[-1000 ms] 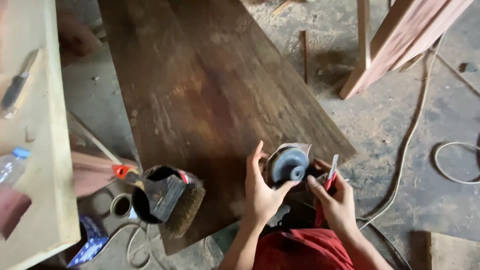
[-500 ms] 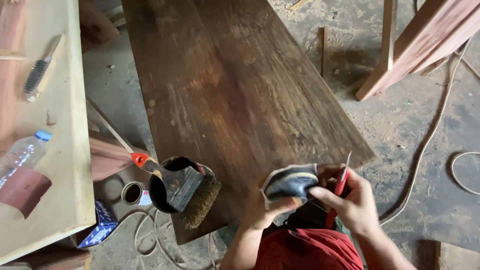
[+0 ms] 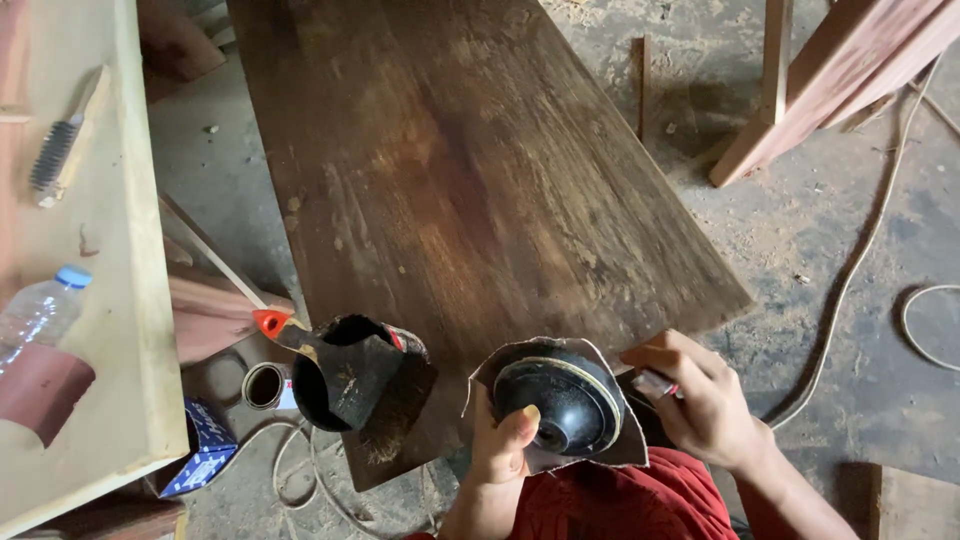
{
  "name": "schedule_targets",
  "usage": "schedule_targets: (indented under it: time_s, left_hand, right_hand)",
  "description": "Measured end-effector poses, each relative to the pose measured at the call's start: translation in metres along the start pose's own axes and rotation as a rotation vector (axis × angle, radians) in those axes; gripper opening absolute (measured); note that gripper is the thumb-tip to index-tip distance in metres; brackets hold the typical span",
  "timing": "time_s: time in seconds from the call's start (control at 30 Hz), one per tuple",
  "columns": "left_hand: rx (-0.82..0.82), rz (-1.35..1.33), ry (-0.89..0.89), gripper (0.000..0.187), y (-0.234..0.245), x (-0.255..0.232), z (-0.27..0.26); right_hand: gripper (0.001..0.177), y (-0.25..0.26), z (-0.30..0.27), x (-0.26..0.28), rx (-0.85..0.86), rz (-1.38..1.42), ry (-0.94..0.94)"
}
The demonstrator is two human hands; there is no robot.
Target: Trimming excess sandpaper from a circular sanding pad using a utility knife and sanding a wooden board.
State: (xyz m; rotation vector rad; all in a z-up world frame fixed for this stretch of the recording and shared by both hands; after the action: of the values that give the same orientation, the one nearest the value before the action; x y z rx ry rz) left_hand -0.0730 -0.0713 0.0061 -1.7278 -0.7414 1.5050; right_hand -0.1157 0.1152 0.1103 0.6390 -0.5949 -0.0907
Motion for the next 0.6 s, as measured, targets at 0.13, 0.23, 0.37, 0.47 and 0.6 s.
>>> schedule_targets:
  time_s: [0.13,0.23,0.37,0.47,0.6]
  left_hand:
    - [-0.004,0.02,-0.017,0.078,0.001,0.004,-0.005]
    - [-0.054,0.004,0.003,0.081,0.005,0.007,-0.009]
    - [-0.067,-0.028,0.034,0.079,0.013,0.017,-0.013]
    - [-0.043,0.018,0.02,0.074,0.003,0.013,-0.011]
    - [-0.01,0.031,0.065,0.071,-0.004,0.024,-0.01]
  right_hand:
    - [0.026,0.002,0.016,0.017,-0.012,-0.149,0.206]
    - [0.027,0.0,0.015,0.013,-0.013,-0.186,0.21]
    - [0.026,0.0,0.021,0.02,-0.02,-0.181,0.219]
    - [0.021,0.002,0.023,0.024,-0.052,-0.163,0.225]
    - [0.017,0.001,0.022,0.029,-0.075,-0.214,0.262]
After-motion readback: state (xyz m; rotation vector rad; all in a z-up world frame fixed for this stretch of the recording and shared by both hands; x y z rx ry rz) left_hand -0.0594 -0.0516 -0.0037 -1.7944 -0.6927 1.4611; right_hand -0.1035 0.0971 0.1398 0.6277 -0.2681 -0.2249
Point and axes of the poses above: each hand's wrist, its own z-axis towards the middle knuckle, its own y-axis out of the back of the hand, x = y × z, the point moved 8 cm from there along z, towards the middle knuckle, and after that the axes turned 14 degrees about y, right-handed, at the moved point
